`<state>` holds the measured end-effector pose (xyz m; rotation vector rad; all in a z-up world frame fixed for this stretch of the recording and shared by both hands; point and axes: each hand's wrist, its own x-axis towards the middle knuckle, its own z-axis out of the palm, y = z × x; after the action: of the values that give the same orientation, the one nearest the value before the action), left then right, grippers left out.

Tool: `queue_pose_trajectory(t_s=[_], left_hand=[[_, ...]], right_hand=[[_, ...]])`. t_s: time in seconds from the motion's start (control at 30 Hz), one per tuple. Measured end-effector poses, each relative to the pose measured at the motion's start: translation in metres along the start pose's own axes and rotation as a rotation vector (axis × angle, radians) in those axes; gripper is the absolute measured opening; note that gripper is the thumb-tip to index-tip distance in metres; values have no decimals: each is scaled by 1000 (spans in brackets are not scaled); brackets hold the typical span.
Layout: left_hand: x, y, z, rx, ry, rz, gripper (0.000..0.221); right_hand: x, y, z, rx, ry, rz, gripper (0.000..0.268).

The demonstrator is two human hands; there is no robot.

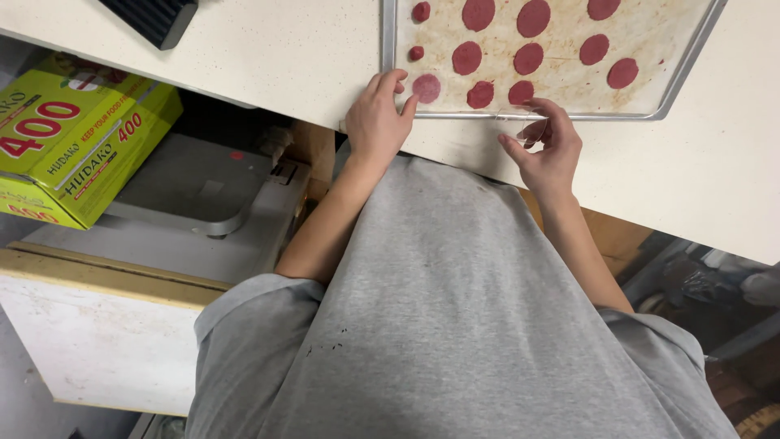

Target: Cutting small circular shapes from a red food sheet using a round cutter on a parchment-lined tray.

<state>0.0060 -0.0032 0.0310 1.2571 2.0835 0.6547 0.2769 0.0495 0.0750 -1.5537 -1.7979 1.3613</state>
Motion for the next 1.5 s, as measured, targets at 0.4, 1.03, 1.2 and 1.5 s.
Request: queue_pose_trajectory(t_s=[0.4,1.03,1.2,1.5], left_hand=[[16,-21,7,186,-83,188,35],[1,-17,13,107,0,363,5],[-17,-17,6,98,16,484,7],[-2,-2,-43,-273,-303,145,7]], right_hand=[[-4,13,-1,4,5,-15,55],[-10,13,-3,11,29,3,56],[-3,10,-1,15,14,-12,55],[16,-4,-1,46,-42,-38,55]])
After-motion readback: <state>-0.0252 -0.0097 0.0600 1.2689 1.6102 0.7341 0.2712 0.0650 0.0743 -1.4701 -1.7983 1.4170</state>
